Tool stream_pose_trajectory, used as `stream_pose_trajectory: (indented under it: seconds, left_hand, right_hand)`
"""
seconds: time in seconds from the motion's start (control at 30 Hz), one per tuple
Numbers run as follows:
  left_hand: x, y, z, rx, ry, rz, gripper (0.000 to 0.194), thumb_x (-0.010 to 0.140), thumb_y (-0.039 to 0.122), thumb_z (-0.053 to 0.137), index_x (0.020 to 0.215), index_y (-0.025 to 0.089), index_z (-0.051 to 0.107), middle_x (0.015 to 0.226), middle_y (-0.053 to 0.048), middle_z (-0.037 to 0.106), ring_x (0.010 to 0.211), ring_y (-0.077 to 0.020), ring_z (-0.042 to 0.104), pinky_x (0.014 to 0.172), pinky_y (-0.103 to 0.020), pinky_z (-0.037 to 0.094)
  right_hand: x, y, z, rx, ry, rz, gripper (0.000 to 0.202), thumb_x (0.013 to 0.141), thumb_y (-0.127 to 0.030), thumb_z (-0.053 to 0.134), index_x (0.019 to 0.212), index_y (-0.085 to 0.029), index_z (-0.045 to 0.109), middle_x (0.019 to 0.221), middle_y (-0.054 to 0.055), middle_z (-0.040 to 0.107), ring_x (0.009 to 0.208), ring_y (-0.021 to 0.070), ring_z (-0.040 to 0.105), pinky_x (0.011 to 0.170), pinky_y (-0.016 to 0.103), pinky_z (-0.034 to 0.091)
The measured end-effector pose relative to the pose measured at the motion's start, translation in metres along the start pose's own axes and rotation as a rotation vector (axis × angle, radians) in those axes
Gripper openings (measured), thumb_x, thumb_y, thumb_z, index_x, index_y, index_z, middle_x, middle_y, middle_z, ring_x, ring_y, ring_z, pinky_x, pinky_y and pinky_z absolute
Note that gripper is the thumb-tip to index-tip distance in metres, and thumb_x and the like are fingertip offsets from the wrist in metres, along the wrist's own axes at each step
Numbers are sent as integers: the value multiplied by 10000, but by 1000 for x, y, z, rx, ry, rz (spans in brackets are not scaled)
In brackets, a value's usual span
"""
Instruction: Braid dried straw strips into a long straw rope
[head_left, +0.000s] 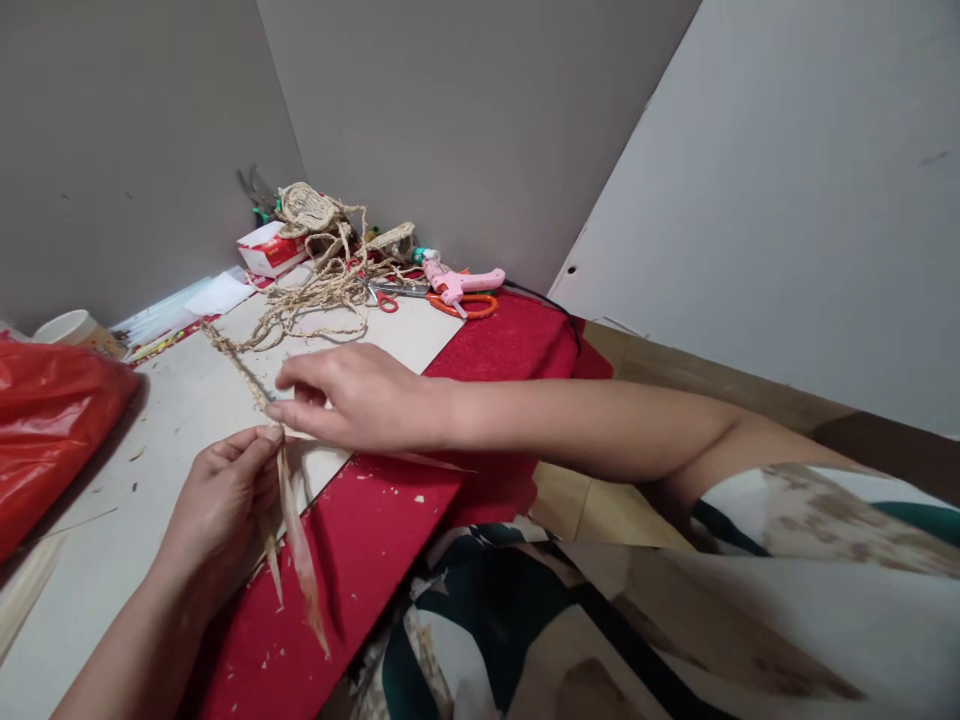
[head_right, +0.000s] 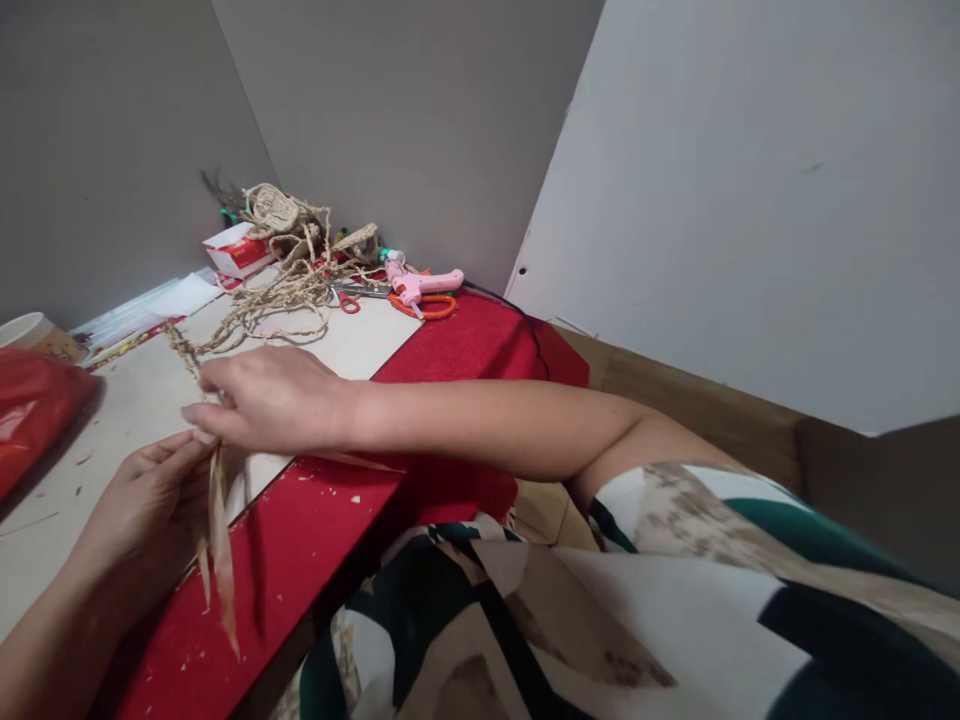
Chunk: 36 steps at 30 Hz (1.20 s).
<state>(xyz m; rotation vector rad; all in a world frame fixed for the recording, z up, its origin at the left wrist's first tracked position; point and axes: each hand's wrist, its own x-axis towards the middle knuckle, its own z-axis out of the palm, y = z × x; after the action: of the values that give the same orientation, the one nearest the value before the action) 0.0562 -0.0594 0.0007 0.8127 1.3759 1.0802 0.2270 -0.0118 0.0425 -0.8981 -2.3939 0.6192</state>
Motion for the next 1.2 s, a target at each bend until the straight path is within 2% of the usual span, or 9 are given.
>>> stream_pose_trajectory:
  seconds: [0.07,0.2,0.3,0.37,0.53,0.67,0.83,0.97,1.2]
  left_hand:
    - [1,1,0,0,2,-12,206,619,275,776,669,171,605,455,67,444,369,-65,387,375,-168,303]
    - [0,1,2,-17,-8,-9,211,627,279,791,704,166,630,482,52,476,402,-75,423,439,-183,386]
    - [-2,-2,0,18,23,3,225,660,319,784,738,166,639,548,29,542,449,-78,463,469,-177,387]
    - [-1,-4,-5,97,12,1,243,703,373,755,755,166,640,578,22,554,465,-77,465,462,-171,361]
    - [4,-9,-17,315,-33,1,296,750,433,707,887,172,677,628,16,569,505,-87,456,466,-174,346]
    - [4,-4,-17,455,-18,27,338,742,476,696,910,183,681,678,10,618,574,-115,507,536,-193,410]
    - [-1,2,-9,695,39,106,376,764,535,634,881,180,682,667,6,637,558,-119,491,493,-191,390]
    - [-5,2,-3,899,132,268,325,805,484,580,877,186,689,671,-10,669,608,-147,534,531,-209,414]
    - [-9,15,-12,1029,115,212,331,751,495,574,798,193,700,595,-18,653,588,-191,582,520,-249,437]
  right_hand:
    - [15,14,6,160,-140,73,213,851,-289,574,923,-91,605,879,74,668,758,127,578,662,232,393]
    - [34,34,24,568,-626,206,121,867,-154,469,758,-126,515,554,-46,513,450,55,400,467,189,317]
    - [42,43,29,608,-729,163,223,864,-118,435,643,-145,443,460,-83,354,390,45,266,413,199,214]
    - [47,47,28,565,-724,83,216,851,-114,460,637,-134,464,493,-75,359,435,45,296,445,198,242]
    - [48,47,24,297,-618,-99,130,826,-107,494,797,-86,619,718,-1,564,680,88,467,631,203,359]
    - [44,43,20,179,-600,-100,190,859,-166,454,793,-80,610,705,21,558,652,103,459,617,226,352]
    - [44,49,23,396,-632,-47,266,858,-204,452,607,-124,490,559,-26,413,539,71,360,526,223,297]
    - [41,49,38,650,-578,119,291,846,-237,458,572,-137,454,486,-56,331,456,52,262,453,223,223]
    - [36,38,47,774,-418,270,202,754,-148,469,577,-106,557,539,11,542,495,81,477,475,203,372]
